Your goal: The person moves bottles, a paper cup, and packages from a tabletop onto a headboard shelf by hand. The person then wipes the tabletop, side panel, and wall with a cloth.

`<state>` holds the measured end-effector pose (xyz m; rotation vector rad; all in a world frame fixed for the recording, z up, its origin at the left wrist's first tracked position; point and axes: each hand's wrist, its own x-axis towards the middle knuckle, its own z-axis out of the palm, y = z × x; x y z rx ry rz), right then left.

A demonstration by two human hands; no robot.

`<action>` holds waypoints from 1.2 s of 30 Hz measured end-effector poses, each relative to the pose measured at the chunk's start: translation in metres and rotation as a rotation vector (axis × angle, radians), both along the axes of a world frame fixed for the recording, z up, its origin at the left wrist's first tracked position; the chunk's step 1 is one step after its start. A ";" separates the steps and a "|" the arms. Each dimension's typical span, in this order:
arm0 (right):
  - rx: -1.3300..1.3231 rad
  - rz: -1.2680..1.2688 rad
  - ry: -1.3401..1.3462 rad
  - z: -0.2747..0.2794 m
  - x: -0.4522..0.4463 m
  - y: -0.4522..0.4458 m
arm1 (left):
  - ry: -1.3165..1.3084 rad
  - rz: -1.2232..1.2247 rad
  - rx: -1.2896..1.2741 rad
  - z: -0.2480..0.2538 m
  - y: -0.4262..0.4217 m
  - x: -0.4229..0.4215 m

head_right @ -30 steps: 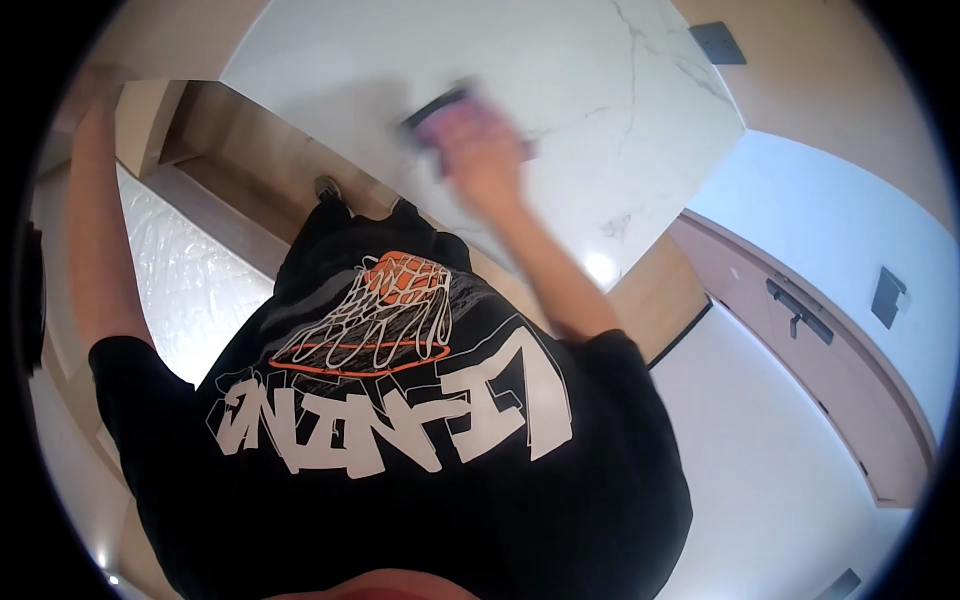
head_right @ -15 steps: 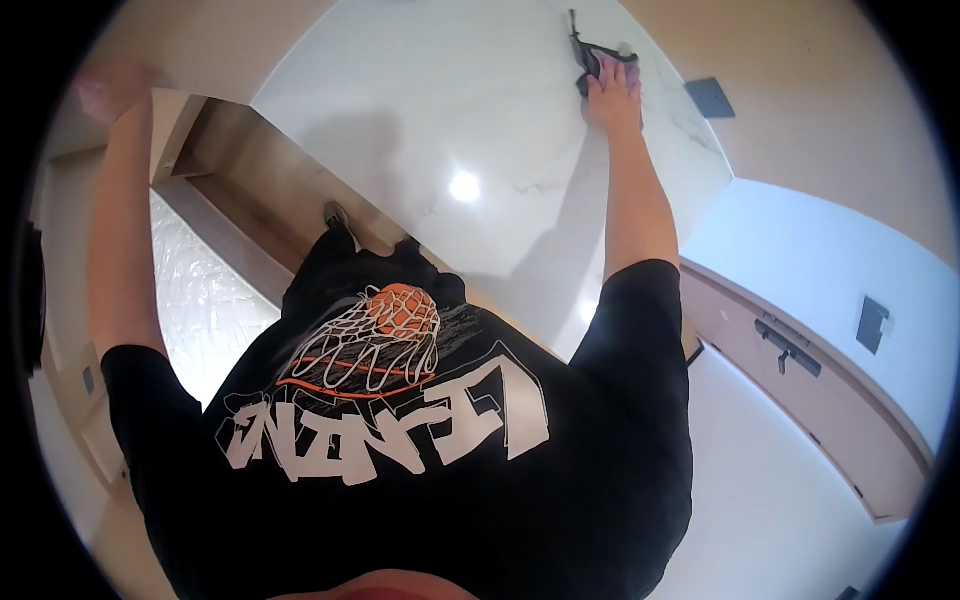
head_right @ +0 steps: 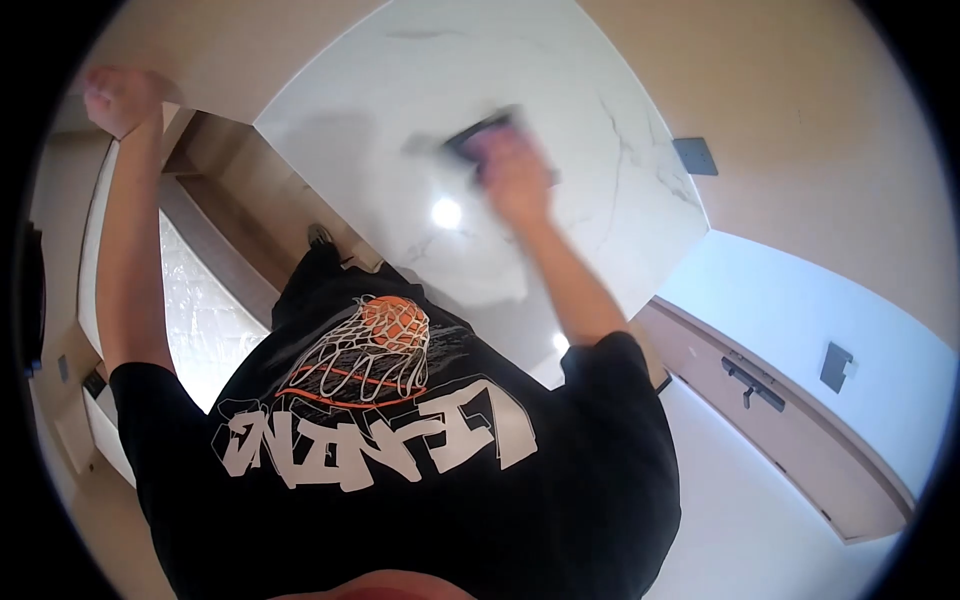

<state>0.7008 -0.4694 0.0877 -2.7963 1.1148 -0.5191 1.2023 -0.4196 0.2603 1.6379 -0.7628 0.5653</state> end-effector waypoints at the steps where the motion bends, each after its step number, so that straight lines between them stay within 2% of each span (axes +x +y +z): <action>1: -0.055 -0.174 -0.035 -0.022 -0.028 -0.048 | -0.017 -0.036 0.018 -0.009 -0.001 0.014; 2: -0.013 -0.284 -0.045 -0.022 -0.051 -0.094 | -0.035 -0.072 0.036 -0.015 0.001 0.022; 3: -0.045 -0.261 -0.007 -0.028 -0.077 -0.140 | -0.006 -0.039 0.030 -0.011 0.001 0.016; 4: -0.108 -0.410 0.128 -0.070 -0.109 -0.183 | 0.019 -0.001 0.022 -0.002 0.000 0.002; 5: -0.043 -0.478 0.181 -0.061 -0.107 -0.192 | 0.044 0.030 0.021 0.005 0.000 -0.010; 8: -0.208 -0.395 0.226 -0.064 -0.070 -0.159 | 0.033 -0.021 0.004 0.017 -0.002 -0.026; 9: -0.117 -0.371 0.083 -0.048 -0.032 -0.116 | 0.040 -0.001 0.004 0.017 -0.003 -0.025; 10: -0.094 -0.189 -0.074 -0.032 0.004 -0.069 | 0.045 0.024 -0.002 0.015 -0.004 -0.024; 11: 0.097 -0.043 0.067 -0.013 0.042 -0.027 | 0.051 0.049 -0.004 0.013 -0.004 -0.023; 12: 0.236 0.258 0.032 -0.016 0.068 0.006 | 0.039 0.019 -0.006 0.006 -0.001 -0.009; 13: 0.161 0.347 -0.151 0.002 0.086 0.050 | 0.031 -0.019 0.000 -0.005 0.005 0.013; 14: 0.141 0.485 -0.034 0.000 0.099 0.076 | 0.048 -0.069 -0.018 -0.004 0.004 0.013; 15: 0.147 0.377 -0.151 -0.006 0.107 0.092 | 0.066 -0.119 -0.037 -0.004 0.002 0.013; 17: 0.088 0.507 -0.048 -0.021 0.107 0.067 | 0.154 -0.232 -0.124 0.014 -0.003 -0.020; 18: 0.057 0.572 0.005 -0.027 0.103 0.048 | 0.104 -0.176 -0.101 0.018 -0.005 -0.023; 19: 0.471 0.403 0.203 0.042 0.099 0.006 | 0.054 -0.115 -0.080 0.019 -0.007 -0.025; 20: 0.064 0.288 -0.076 -0.022 0.084 -0.040 | 0.006 -0.049 -0.061 0.020 -0.007 -0.027; 22: 0.010 -0.066 -0.134 -0.011 0.041 -0.133 | -0.011 0.003 -0.001 0.019 -0.003 -0.029; 23: 0.004 -0.181 -0.106 -0.032 0.007 -0.187 | -0.028 0.034 0.019 0.021 -0.003 -0.027; 24: -0.204 -0.230 0.004 -0.062 -0.029 -0.235 | -0.109 0.060 0.036 0.022 -0.003 -0.024; 26: -0.063 -0.522 0.125 -0.044 -0.037 -0.241 | -0.261 0.103 0.076 0.020 -0.003 -0.021; 29: -0.272 -0.398 0.120 -0.033 0.010 -0.207 | -0.153 -0.047 -0.002 0.027 -0.007 -0.033; 30: -0.140 -0.282 -0.019 -0.033 0.040 -0.179 | -0.130 -0.093 -0.021 0.027 -0.007 -0.032; 31: -0.068 -0.060 -0.119 -0.035 0.074 -0.153 | -0.106 -0.142 -0.036 0.026 -0.008 -0.030; 32: 0.055 0.022 -0.192 -0.022 0.110 -0.102 | -0.080 -0.192 -0.051 0.023 -0.007 -0.029; 33: 0.297 0.232 -0.105 0.001 0.138 -0.057 | -0.084 -0.210 -0.022 0.021 -0.003 -0.025; 34: 0.212 0.477 -0.072 -0.001 0.167 -0.018 | -0.090 -0.231 0.005 0.020 0.000 -0.020; 35: 0.249 0.589 -0.141 -0.015 0.181 0.018 | -0.099 -0.255 0.032 0.021 0.001 -0.018; 36: 0.211 0.547 -0.207 -0.016 0.187 0.044 | -0.114 -0.205 0.024 0.023 -0.002 -0.022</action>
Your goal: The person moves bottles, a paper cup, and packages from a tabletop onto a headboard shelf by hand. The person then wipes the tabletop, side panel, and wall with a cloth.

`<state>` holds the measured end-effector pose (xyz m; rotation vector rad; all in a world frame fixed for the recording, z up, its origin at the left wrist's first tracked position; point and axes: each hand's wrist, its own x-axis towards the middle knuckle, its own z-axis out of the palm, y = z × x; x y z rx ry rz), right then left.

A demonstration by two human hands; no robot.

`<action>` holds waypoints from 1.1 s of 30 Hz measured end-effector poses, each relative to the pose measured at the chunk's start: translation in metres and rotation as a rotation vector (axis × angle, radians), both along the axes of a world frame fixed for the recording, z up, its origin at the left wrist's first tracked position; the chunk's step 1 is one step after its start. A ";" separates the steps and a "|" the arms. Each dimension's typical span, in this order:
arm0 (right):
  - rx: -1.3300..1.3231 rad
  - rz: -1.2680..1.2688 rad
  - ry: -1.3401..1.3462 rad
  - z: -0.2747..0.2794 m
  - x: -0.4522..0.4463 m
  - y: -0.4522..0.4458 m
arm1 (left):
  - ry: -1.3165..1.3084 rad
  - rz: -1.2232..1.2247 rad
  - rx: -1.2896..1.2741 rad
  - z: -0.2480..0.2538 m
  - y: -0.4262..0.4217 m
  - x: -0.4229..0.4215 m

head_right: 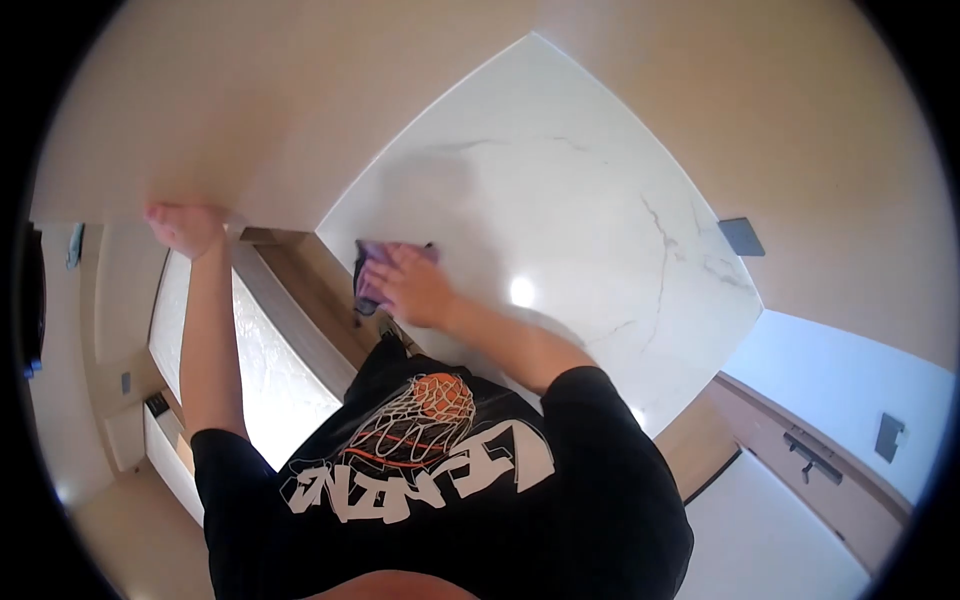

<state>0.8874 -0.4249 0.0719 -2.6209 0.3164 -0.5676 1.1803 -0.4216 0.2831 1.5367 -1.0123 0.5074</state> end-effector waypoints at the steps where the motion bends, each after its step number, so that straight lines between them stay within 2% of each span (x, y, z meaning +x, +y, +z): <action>1: -0.046 -0.040 -0.012 0.005 0.004 0.001 | -0.015 0.051 -0.015 0.002 -0.003 -0.003; 4: -0.034 -0.033 -0.017 0.015 -0.008 -0.052 | -0.021 0.103 0.040 0.004 0.004 -0.004; 6: 0.032 -0.143 0.061 0.022 -0.034 -0.139 | 0.031 0.096 0.029 0.002 0.003 -0.001; 7: 0.000 -0.372 0.084 0.021 -0.057 -0.176 | 0.078 0.090 -0.012 0.000 0.001 -0.001; 8: -0.217 -0.560 0.042 0.010 -0.081 -0.215 | 0.127 0.085 -0.050 -0.002 0.000 -0.001; 9: -0.284 -0.649 0.061 0.012 -0.109 -0.249 | 0.129 0.092 -0.026 -0.002 0.003 0.001; 10: -0.413 -0.843 0.188 0.008 -0.138 -0.270 | 0.132 0.101 -0.008 -0.003 0.004 0.004; 12: -0.544 -0.948 0.277 -0.039 -0.192 -0.322 | 0.142 0.071 0.000 -0.004 0.006 0.006; 15: -0.276 -1.114 0.308 -0.035 -0.184 -0.325 | 0.186 0.000 -0.006 -0.006 0.009 0.006; 18: -0.214 -1.301 0.272 -0.022 -0.134 -0.319 | 0.275 0.008 -0.048 -0.009 0.012 0.009; 22: -0.284 -1.385 0.249 -0.025 -0.072 -0.344 | 0.342 -0.004 -0.125 -0.008 0.009 0.012; 25: -0.164 -1.193 0.250 -0.016 -0.027 -0.340 | 0.308 0.050 -0.095 -0.003 0.007 0.005; 26: -0.293 -1.087 0.201 -0.025 -0.008 -0.330 | 0.296 0.068 -0.078 -0.002 0.007 0.003; 27: -0.207 -1.000 0.147 -0.031 0.015 -0.314 | 0.304 0.039 -0.083 -0.002 0.009 0.006; 28: -0.163 -0.831 0.077 -0.023 0.032 -0.283 | 0.313 0.009 -0.090 -0.005 0.011 0.010; 30: -0.190 -0.573 0.126 -0.017 0.068 -0.212 | 0.304 -0.031 -0.102 -0.006 0.012 0.014; 31: 0.006 -0.403 0.163 0.003 0.073 -0.169 | 0.285 -0.039 -0.108 -0.006 0.010 0.015; 32: 0.082 -0.204 0.068 -0.009 0.077 -0.126 | 0.270 -0.048 -0.109 -0.007 0.010 0.015; 33: 0.016 -0.006 -0.078 -0.010 0.072 -0.083 | 0.263 -0.032 -0.089 -0.009 0.011 0.017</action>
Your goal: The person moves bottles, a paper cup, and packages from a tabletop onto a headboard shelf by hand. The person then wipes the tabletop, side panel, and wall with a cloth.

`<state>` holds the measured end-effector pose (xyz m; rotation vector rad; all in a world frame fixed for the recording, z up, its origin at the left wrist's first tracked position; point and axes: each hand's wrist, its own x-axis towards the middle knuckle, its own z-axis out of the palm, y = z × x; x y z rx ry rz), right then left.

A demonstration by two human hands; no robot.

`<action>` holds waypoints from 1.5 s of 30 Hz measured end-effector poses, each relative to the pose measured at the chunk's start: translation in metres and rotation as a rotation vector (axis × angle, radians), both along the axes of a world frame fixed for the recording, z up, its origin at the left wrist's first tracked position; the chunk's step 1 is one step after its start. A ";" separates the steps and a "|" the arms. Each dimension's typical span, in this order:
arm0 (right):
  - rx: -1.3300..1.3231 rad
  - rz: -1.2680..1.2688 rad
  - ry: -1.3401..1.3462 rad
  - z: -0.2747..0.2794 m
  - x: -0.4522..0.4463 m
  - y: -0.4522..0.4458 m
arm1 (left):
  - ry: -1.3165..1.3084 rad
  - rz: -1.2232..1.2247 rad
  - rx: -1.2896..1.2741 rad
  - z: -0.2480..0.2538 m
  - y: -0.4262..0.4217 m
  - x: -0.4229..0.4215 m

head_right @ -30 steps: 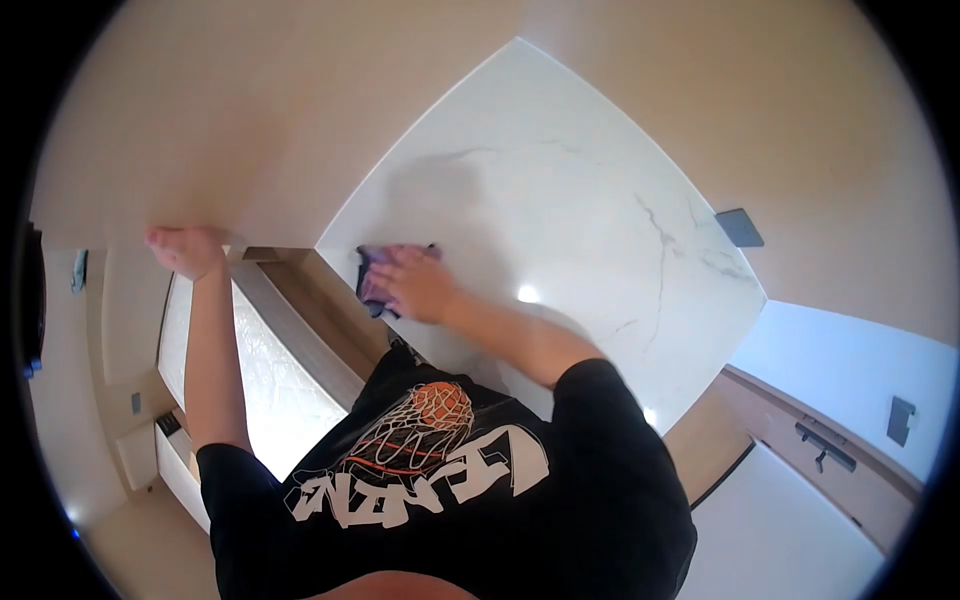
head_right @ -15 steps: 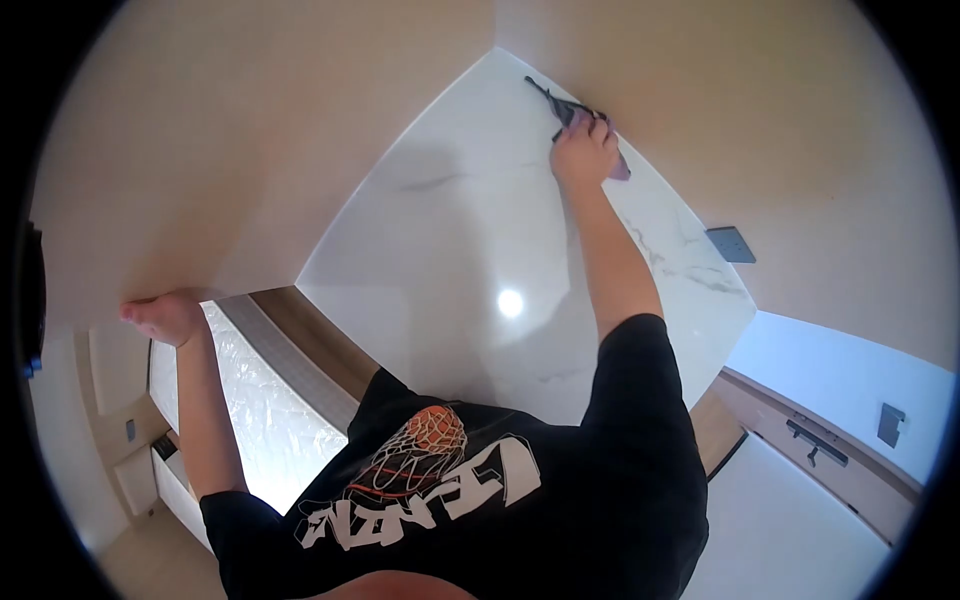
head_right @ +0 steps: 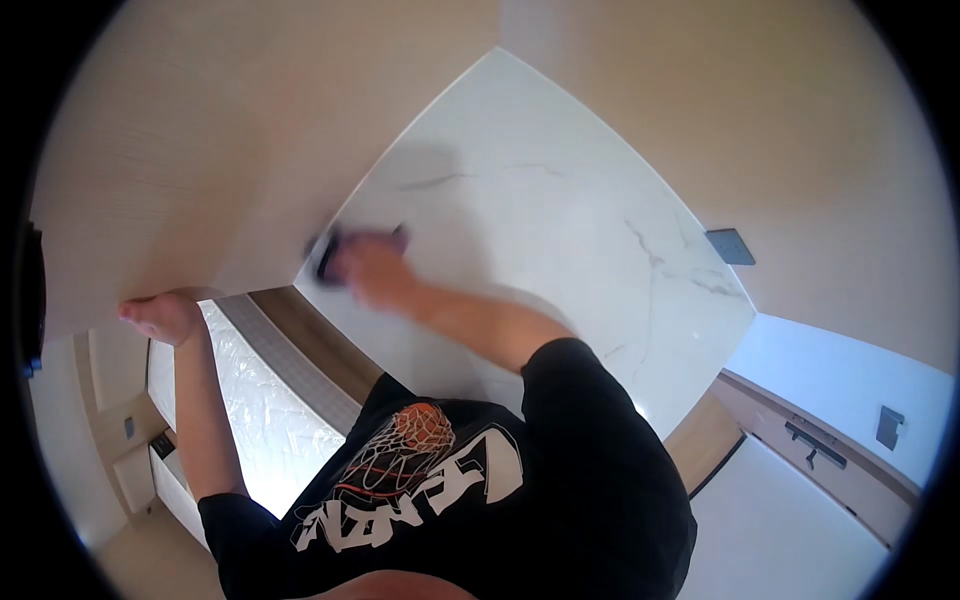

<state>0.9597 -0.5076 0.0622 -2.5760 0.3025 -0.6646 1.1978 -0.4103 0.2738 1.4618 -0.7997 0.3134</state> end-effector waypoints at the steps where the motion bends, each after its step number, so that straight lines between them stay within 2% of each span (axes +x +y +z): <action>1: 0.328 -0.026 0.027 -0.014 0.000 0.049 | -0.008 0.015 0.022 -0.002 0.002 0.003; 2: 0.116 0.111 0.029 -0.005 -0.017 0.074 | -0.017 0.033 0.044 -0.003 0.004 0.004; 5: 0.031 0.152 0.026 0.008 -0.039 0.073 | -0.171 0.108 0.143 0.003 0.000 -0.007; 8: 0.091 0.176 0.041 0.025 -0.061 -0.018 | -0.311 0.293 0.318 0.005 0.005 -0.003; 9: -0.008 -0.049 -0.010 0.021 -0.072 -0.057 | -0.376 0.345 0.357 0.008 0.006 -0.005; 10: 0.072 -0.240 0.086 0.001 -0.089 -0.108 | -0.440 0.396 0.394 0.010 0.003 -0.011; 11: -0.172 -0.386 0.051 0.006 -0.105 -0.154 | -0.502 0.449 0.431 0.012 0.002 -0.014; 13: -0.245 -0.607 0.144 0.004 -0.146 -0.232 | -0.371 0.329 0.309 0.010 0.003 -0.014; 14: -0.243 -0.637 0.217 -0.003 -0.167 -0.262 | -0.309 0.267 0.242 0.009 0.002 -0.014; 15: -0.364 -0.805 0.347 -0.048 -0.184 -0.297 | -0.308 0.285 0.237 0.007 0.001 -0.015; 16: -0.166 -0.899 0.467 -0.035 -0.177 -0.295 | -0.307 0.301 0.232 0.007 0.001 -0.017; 19: -0.558 -0.740 0.397 -0.031 -0.124 -0.248 | -0.284 0.248 0.161 0.003 -0.002 -0.012; 20: -0.305 -0.587 0.310 -0.015 -0.093 -0.207 | -0.274 0.210 0.127 0.002 -0.001 -0.011; 21: -0.268 -0.517 0.186 0.006 -0.057 -0.147 | -0.264 0.202 0.111 0.002 -0.001 -0.010; 22: -0.203 -0.295 0.099 -0.006 -0.032 -0.101 | -0.255 0.194 0.089 0.002 -0.003 -0.009; 23: -0.181 -0.147 0.173 0.003 -0.015 -0.039 | -0.247 0.185 0.067 0.002 -0.003 -0.010; 24: -0.144 0.114 0.088 0.004 -0.002 0.003 | -0.235 0.194 0.064 0.001 -0.003 -0.012; 25: -0.120 0.102 -0.071 -0.011 0.003 0.045 | -0.227 0.201 0.059 0.001 -0.004 -0.013; 28: -0.015 0.091 0.009 -0.004 0.012 0.058 | -0.218 0.185 0.022 0.001 -0.007 -0.014; 30: -0.105 0.081 0.040 0.002 0.004 0.015 | -0.216 0.173 0.002 0.000 -0.006 -0.014; 31: 0.156 0.177 0.123 -0.004 0.001 -0.031 | -0.219 0.171 -0.008 0.001 -0.007 -0.014; 32: 0.104 -0.100 0.288 -0.004 -0.011 -0.070 | -0.220 0.171 -0.019 0.001 -0.008 -0.014; 33: -0.101 -0.244 0.166 -0.013 -0.027 -0.118 | -0.188 0.140 -0.006 0.000 -0.007 -0.015; 34: -0.215 -0.441 0.199 0.000 -0.046 -0.158 | -0.157 0.113 0.005 -0.001 -0.006 -0.015; 35: -0.119 -0.512 0.170 -0.001 -0.070 -0.200 | -0.128 0.088 0.013 -0.001 -0.004 -0.014; 36: -0.180 -0.621 0.315 0.004 -0.092 -0.226 | -0.153 0.113 0.002 -0.001 -0.004 -0.013; 37: -0.347 -0.745 0.391 -0.031 -0.110 -0.260 | -0.178 0.139 -0.009 -0.001 -0.005 -0.011; 38: -0.211 -0.788 0.438 -0.017 -0.114 -0.257 | -0.205 0.165 -0.020 -0.001 -0.006 -0.009; 41: -0.467 -0.869 0.470 -0.038 -0.087 -0.234 | -0.099 0.098 -0.072 -0.004 -0.006 -0.010; 42: -0.511 -0.697 0.207 -0.021 -0.065 -0.204 | -0.114 0.082 -0.054 -0.004 -0.004 -0.008; 43: -0.287 -0.620 0.272 -0.008 -0.036 -0.161 | -0.125 0.060 -0.030 -0.004 0.000 -0.008; 44: -0.240 -0.469 0.195 0.002 -0.008 -0.110 | -0.135 0.032 -0.004 -0.005 0.002 -0.010; 45: -0.207 -0.317 0.129 -0.022 0.010 -0.061 | -0.109 0.055 -0.003 -0.007 0.003 -0.010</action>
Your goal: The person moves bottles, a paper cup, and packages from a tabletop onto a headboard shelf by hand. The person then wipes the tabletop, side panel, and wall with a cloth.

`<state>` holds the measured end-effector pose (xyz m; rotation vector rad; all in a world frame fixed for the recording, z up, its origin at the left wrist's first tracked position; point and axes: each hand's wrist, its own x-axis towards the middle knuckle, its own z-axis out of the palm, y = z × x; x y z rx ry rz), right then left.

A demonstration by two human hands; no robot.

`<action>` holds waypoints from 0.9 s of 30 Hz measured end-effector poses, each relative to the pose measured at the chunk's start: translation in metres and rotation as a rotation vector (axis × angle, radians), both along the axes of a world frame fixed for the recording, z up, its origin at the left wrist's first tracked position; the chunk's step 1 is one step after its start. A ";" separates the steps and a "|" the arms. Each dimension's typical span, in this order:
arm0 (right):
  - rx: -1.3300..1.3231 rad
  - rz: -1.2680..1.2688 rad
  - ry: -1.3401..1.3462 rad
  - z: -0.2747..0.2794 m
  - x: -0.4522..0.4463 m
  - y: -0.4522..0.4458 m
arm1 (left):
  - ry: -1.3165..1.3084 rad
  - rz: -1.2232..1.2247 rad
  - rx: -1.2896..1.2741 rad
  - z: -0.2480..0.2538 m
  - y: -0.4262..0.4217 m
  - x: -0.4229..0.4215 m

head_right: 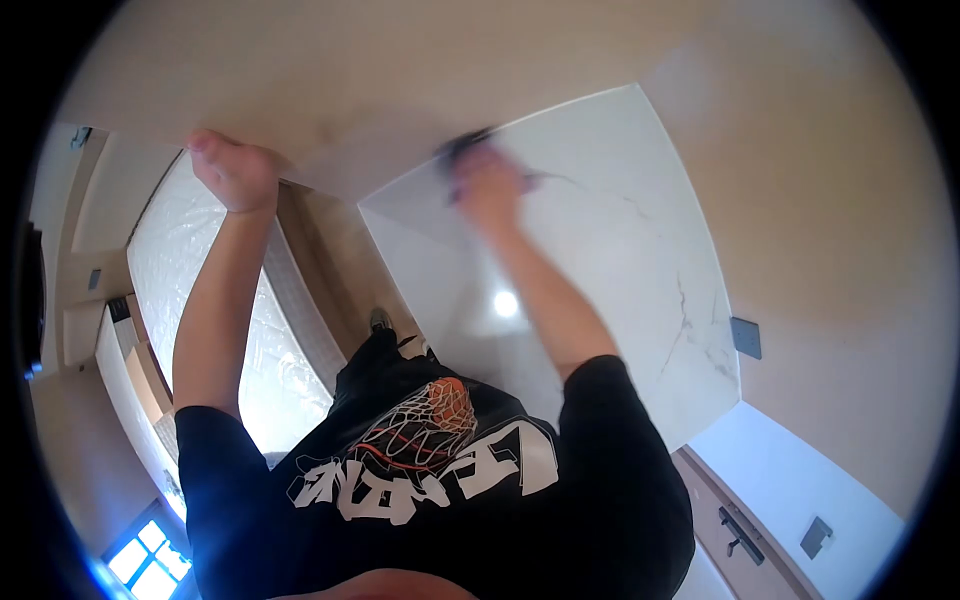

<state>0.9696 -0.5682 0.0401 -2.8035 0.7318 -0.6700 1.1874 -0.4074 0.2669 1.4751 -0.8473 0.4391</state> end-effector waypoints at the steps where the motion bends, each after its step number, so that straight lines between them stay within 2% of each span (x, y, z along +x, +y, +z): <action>1: 0.181 0.115 0.115 0.004 0.022 0.052 | 0.022 0.020 -0.004 -0.001 -0.001 0.000; 2: 0.109 0.412 0.223 0.022 0.037 0.095 | 0.042 0.040 -0.010 0.001 -0.003 -0.001; 3: 0.086 0.343 0.034 0.017 0.037 0.141 | -0.002 0.036 -0.040 0.006 -0.008 -0.003; 5: 0.052 0.339 -0.002 0.020 0.042 0.156 | -0.090 0.024 -0.103 0.017 -0.019 -0.007; 8: 0.174 0.406 -0.081 0.023 0.026 0.133 | -0.036 0.038 0.103 0.008 0.003 0.000; 10: 0.227 0.449 -0.021 0.024 0.005 0.068 | -0.036 0.026 0.029 0.005 -0.004 0.004; 11: 0.240 0.330 -0.104 0.009 -0.014 0.027 | -0.034 0.026 -0.010 0.003 -0.007 0.004; 12: 0.140 0.062 0.112 0.045 -0.032 -0.004 | -0.007 0.004 0.009 0.001 -0.007 0.004; 13: 0.193 0.018 -0.048 0.040 -0.056 -0.049 | 0.018 -0.017 0.031 0.001 -0.004 0.003; 14: 0.053 -0.145 -0.082 0.047 -0.079 -0.080 | 0.040 -0.035 0.052 0.001 -0.001 0.003; 15: -0.027 -0.187 -0.049 0.037 -0.106 -0.125 | 0.060 -0.010 0.051 0.001 -0.001 0.002; 16: 0.003 -0.315 0.080 0.024 -0.137 -0.156 | 0.078 0.016 0.047 0.001 -0.003 -0.001; 17: -0.110 -0.442 0.099 -0.011 -0.160 -0.189 | 0.066 0.015 0.034 0.002 -0.003 -0.001; 18: -0.049 -0.547 0.111 -0.014 -0.170 -0.196 | 0.053 0.014 0.022 0.003 -0.004 -0.001; 20: -0.185 -0.620 0.191 -0.019 -0.161 -0.185 | -0.002 -0.014 0.006 0.003 -0.003 0.001; 22: -0.153 -0.427 0.057 0.025 -0.121 -0.123 | -0.013 0.021 0.030 -0.001 -0.002 0.004; 23: -0.299 -0.340 0.071 0.003 -0.100 -0.102 | -0.010 0.046 0.028 -0.001 -0.002 0.000; 24: -0.246 -0.282 0.049 0.020 -0.073 -0.055 | -0.007 0.071 0.026 -0.001 -0.002 -0.002; 25: -0.200 -0.100 0.025 0.043 -0.054 -0.008 | -0.016 0.092 -0.006 0.005 -0.007 -0.011; 26: 0.091 0.011 0.130 0.053 -0.039 0.036 | -0.036 0.114 -0.047 0.015 -0.010 -0.014; 27: 0.159 -0.004 0.120 0.014 -0.041 0.078 | -0.054 0.087 -0.053 0.020 -0.012 -0.017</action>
